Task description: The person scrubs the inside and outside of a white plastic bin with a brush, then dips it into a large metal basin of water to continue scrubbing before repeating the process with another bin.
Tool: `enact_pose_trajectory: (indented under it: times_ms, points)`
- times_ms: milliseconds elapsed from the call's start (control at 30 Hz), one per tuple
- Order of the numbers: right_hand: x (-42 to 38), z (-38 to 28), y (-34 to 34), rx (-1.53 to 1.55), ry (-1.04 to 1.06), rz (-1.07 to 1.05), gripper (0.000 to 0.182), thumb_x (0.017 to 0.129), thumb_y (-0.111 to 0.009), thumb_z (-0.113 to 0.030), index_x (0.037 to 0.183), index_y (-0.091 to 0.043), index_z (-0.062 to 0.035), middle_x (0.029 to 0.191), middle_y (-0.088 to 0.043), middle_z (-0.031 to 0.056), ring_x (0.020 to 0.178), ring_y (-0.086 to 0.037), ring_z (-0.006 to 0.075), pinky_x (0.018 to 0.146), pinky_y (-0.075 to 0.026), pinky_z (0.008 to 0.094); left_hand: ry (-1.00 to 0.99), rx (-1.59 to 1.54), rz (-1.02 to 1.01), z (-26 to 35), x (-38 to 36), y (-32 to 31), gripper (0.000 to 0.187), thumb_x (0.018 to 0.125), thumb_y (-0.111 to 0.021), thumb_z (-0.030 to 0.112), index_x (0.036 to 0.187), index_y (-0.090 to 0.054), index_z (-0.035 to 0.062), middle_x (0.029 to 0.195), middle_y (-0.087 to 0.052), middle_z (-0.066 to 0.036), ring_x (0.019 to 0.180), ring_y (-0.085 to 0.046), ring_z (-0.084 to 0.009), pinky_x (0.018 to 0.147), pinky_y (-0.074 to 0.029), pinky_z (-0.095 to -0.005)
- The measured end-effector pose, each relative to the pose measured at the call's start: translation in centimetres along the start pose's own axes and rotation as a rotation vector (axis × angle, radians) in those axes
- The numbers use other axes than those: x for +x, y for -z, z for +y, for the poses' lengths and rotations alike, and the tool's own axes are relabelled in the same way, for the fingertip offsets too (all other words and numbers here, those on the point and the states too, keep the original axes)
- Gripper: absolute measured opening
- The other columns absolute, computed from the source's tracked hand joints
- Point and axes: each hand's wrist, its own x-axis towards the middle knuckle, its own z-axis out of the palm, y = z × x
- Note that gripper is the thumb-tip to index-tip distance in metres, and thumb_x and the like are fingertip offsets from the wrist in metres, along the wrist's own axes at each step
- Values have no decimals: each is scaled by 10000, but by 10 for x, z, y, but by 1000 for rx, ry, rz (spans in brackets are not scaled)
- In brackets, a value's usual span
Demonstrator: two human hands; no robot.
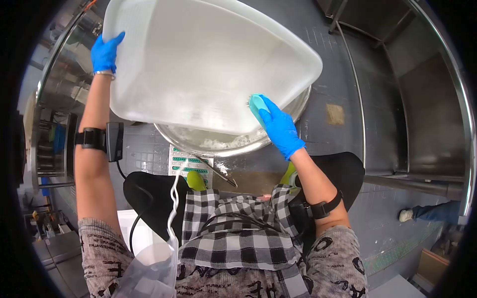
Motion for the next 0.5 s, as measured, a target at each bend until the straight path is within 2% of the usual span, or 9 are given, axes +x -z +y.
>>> enact_pose_trajectory:
  times_ms: [100, 133, 200, 233, 300, 367, 400, 433, 500]
  points:
    - [-2, -5, 3, -20, 29, -3, 389, 838, -451, -289, 1180, -421, -107, 1035, -515, 198, 949, -498, 348, 764, -418, 355, -193, 343, -35, 80, 5, 13, 350, 652, -667, 184, 963, -563, 60, 835, -603, -39, 701, -566, -166, 651, -443, -280]
    - [-3, -6, 4, -49, 21, -5, 388, 838, -452, -292, 1178, -424, -109, 1031, -515, 199, 945, -498, 351, 760, -419, 357, -196, 352, -28, 108, -5, 14, 350, 652, -667, 184, 963, -563, 60, 835, -603, -39, 701, -566, -166, 651, -443, -280]
    - [-3, -1, 5, -38, 40, -2, 387, 838, -452, -292, 1177, -425, -109, 1027, -518, 199, 944, -500, 350, 759, -420, 357, -314, 332, 3, 154, -33, 12, 236, 596, -654, 182, 792, -573, 76, 726, -577, -127, 638, -553, -294, 584, -448, -351]
    - [-3, 1, 5, -36, 53, 6, 386, 838, -451, -293, 1176, -426, -109, 1023, -520, 198, 942, -502, 349, 758, -420, 357, -316, 343, 8, 160, -39, 9, 236, 596, -654, 182, 792, -573, 76, 726, -577, -127, 638, -553, -294, 584, -448, -351]
    - [-2, 1, 7, -31, 51, 2, 386, 837, -451, -294, 1175, -427, -108, 1023, -521, 199, 941, -502, 350, 760, -420, 357, -570, 626, 131, 163, -50, 0, 203, 599, -660, 194, 739, -568, 78, 707, -570, -122, 656, -557, -286, 595, -449, -348]
    - [-2, 4, 6, -34, 39, 3, 387, 837, -450, -295, 1175, -428, -108, 1022, -521, 199, 941, -501, 351, 763, -419, 357, -665, 588, 161, 170, -75, -13, 187, 595, -657, 188, 715, -554, 87, 680, -559, -118, 652, -556, -294, 589, -447, -356]
    - [-2, 9, 4, -18, 58, 4, 384, 837, -449, -293, 1173, -431, -107, 1021, -523, 199, 937, -503, 351, 766, -419, 356, -787, 582, 168, 164, -79, -19, 108, 620, -609, 159, 691, -551, 102, 659, -555, -111, 639, -555, -293, 575, -443, -370]
    - [-2, 12, 3, -3, 76, 5, 382, 837, -447, -292, 1171, -434, -107, 1019, -526, 198, 934, -505, 352, 768, -418, 355, -788, 580, 167, 145, -81, -30, 108, 620, -609, 159, 691, -551, 102, 659, -555, -111, 639, -555, -293, 575, -443, -370]
    - [-4, 14, 2, -5, 68, -15, 384, 836, -444, -298, 1168, -437, -106, 1017, -529, 197, 930, -508, 351, 772, -417, 358, -896, 563, 51, 121, -86, -42, 275, 637, -634, 172, 900, -568, 128, 796, -590, -61, 712, -572, -245, 629, -456, -326]
